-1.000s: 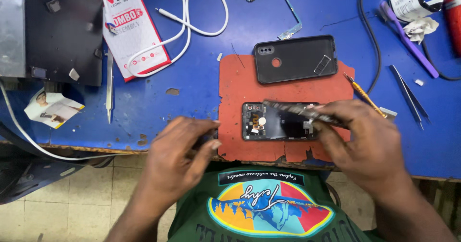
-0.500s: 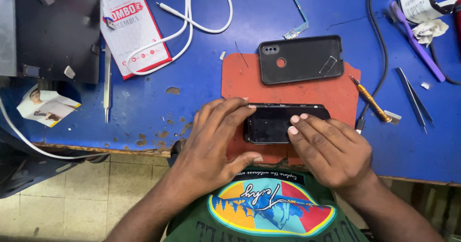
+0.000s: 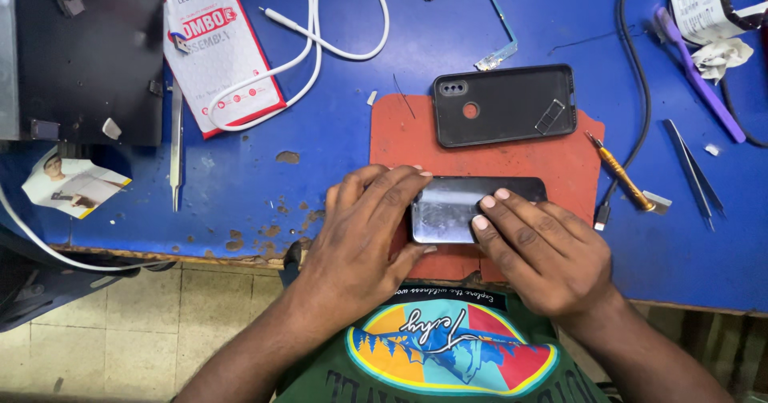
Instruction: The person reassembles a smartphone by placing the back cover and pressing the edges. They then connect a charging cable and use a small brush to clean the motherboard on the workbench.
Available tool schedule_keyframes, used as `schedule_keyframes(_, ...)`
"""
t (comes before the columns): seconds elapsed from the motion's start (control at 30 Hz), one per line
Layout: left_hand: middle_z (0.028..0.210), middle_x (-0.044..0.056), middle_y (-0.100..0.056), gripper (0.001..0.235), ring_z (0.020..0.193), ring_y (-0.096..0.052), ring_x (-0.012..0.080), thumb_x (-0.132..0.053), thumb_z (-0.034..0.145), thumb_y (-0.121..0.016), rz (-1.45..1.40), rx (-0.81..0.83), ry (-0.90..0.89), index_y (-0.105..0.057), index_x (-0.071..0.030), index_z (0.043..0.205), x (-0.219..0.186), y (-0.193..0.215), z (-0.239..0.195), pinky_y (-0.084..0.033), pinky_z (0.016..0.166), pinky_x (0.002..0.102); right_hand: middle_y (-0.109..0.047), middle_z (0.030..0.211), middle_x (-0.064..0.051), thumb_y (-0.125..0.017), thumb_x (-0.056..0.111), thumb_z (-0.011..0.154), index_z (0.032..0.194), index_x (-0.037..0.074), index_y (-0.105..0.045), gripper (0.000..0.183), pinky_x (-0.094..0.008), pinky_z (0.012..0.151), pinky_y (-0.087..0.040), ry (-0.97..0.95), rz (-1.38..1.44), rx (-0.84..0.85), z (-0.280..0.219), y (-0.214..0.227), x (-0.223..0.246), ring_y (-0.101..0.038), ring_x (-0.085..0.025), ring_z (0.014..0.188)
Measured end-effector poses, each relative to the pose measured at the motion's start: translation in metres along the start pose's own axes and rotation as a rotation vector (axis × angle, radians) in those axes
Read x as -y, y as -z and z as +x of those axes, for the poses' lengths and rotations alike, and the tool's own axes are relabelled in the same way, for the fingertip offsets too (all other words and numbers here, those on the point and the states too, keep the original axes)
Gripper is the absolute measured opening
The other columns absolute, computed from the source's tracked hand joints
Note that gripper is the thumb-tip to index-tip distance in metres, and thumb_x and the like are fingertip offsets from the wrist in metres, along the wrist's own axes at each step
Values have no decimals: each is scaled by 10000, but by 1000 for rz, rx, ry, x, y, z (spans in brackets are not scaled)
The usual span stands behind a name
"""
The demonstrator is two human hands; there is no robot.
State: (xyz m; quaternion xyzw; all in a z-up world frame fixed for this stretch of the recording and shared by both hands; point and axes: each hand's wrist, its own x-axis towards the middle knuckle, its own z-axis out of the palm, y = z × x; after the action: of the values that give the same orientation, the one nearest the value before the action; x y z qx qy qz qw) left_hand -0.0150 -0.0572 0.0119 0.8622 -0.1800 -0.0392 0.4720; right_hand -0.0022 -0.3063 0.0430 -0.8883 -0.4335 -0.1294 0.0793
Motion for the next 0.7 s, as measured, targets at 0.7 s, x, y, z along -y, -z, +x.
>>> schedule_keyframes(0.7,1423,138,-576,694,1297,-500,340,-279,866,-783,19,-12,-6,-487,-32,1444,0,-3,0,-367,1084,495,-735,1151,-125,-811,237,817,1076,46,-772,324,-433,842,-549,-82,203,75,4,1,-6,-686,-288,1109)
